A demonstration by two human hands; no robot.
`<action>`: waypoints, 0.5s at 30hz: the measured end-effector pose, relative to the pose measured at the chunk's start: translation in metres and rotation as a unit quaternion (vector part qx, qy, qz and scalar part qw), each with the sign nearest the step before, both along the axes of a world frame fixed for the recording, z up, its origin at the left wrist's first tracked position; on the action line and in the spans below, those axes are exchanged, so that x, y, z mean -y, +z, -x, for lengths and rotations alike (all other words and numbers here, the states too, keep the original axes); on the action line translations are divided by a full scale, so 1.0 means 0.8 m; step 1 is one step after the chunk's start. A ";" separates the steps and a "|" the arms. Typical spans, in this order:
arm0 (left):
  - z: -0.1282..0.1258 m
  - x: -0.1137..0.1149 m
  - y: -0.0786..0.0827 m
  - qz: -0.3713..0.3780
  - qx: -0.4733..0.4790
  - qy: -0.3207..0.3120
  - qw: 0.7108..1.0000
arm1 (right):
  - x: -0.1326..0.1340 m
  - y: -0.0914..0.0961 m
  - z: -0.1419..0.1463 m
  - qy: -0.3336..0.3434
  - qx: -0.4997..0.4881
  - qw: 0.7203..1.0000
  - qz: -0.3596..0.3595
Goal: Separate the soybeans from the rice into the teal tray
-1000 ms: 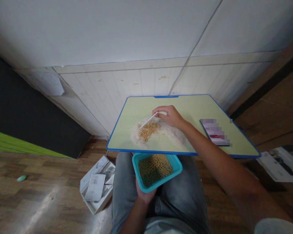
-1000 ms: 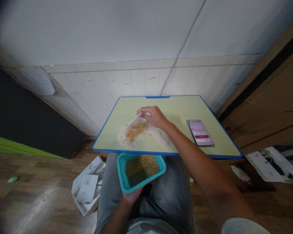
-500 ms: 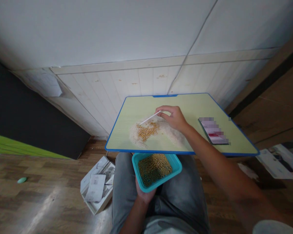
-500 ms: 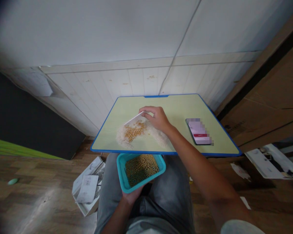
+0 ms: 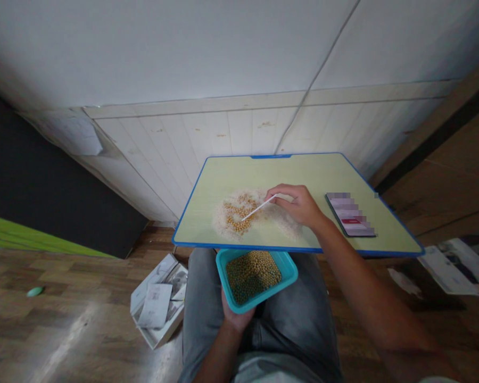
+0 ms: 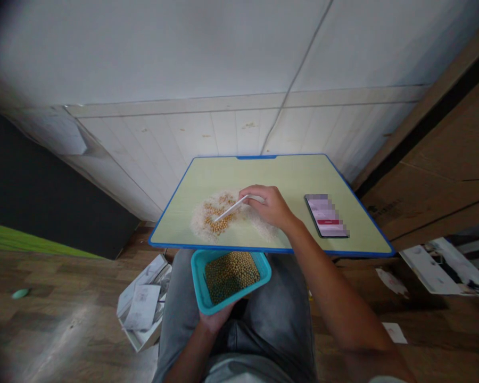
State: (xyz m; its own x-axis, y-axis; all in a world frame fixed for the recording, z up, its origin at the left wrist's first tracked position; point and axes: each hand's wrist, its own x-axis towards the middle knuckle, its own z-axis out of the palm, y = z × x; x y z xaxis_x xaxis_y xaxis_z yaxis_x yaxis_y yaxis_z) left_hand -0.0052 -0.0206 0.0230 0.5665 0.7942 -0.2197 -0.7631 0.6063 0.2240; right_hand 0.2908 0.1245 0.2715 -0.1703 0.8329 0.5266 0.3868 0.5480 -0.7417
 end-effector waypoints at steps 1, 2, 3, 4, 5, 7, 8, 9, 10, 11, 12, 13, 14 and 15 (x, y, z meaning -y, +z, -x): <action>0.000 0.000 0.001 -0.001 0.001 -0.001 1.000 | 0.005 -0.001 -0.004 -0.020 -0.007 1.000 -0.010; 0.000 0.000 0.002 -0.003 0.001 -0.002 1.000 | 0.010 -0.003 -0.006 -0.042 -0.018 0.999 -0.024; 0.001 0.000 0.002 -0.004 0.002 -0.002 1.000 | 0.014 -0.004 -0.007 -0.068 -0.029 0.996 -0.040; 0.001 0.000 0.003 -0.005 0.002 -0.002 1.000 | 0.018 -0.005 -0.006 -0.096 -0.041 0.993 -0.055; 0.000 0.000 0.003 -0.006 0.001 -0.002 1.000 | 0.022 -0.006 -0.004 -0.124 -0.051 0.989 -0.067; -0.001 -0.002 0.001 -0.007 -0.001 -0.001 1.000 | 0.030 -0.008 0.003 -0.170 -0.063 0.980 -0.083; -0.002 -0.003 0.000 -0.008 -0.002 0.000 1.000 | 0.033 -0.008 0.008 -0.183 -0.065 0.977 -0.085; -0.003 -0.003 -0.001 -0.009 -0.003 0.001 1.000 | 0.035 -0.009 0.013 -0.189 -0.067 0.976 -0.085; -0.003 -0.004 -0.002 -0.009 -0.005 0.003 1.000 | 0.038 -0.010 0.018 -0.189 -0.067 0.976 -0.082; -0.004 -0.004 -0.003 -0.008 -0.009 0.006 1.000 | 0.041 -0.010 0.022 -0.186 -0.065 0.978 -0.074; -0.004 -0.004 -0.004 -0.006 -0.013 0.007 1.000 | 0.044 -0.011 0.026 -0.181 -0.062 0.980 -0.061; -0.004 -0.004 -0.005 -0.003 -0.017 0.008 1.000 | 0.047 -0.012 0.030 -0.175 -0.059 0.982 -0.045; -0.004 -0.004 -0.005 -0.001 -0.021 0.007 1.000 | 0.051 -0.013 0.032 -0.169 -0.057 0.984 -0.030; -0.003 -0.004 -0.006 0.000 -0.025 0.006 1.000 | 0.056 -0.014 0.034 -0.167 -0.058 0.984 -0.019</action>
State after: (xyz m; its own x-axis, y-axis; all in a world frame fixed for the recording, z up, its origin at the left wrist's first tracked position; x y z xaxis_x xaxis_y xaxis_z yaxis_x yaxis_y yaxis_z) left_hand -0.0026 -0.0176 0.0184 0.5454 0.8009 -0.2473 -0.7584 0.5972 0.2611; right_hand 0.2634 0.0800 0.2600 0.1725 0.8119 0.5577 0.4635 0.4326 -0.7733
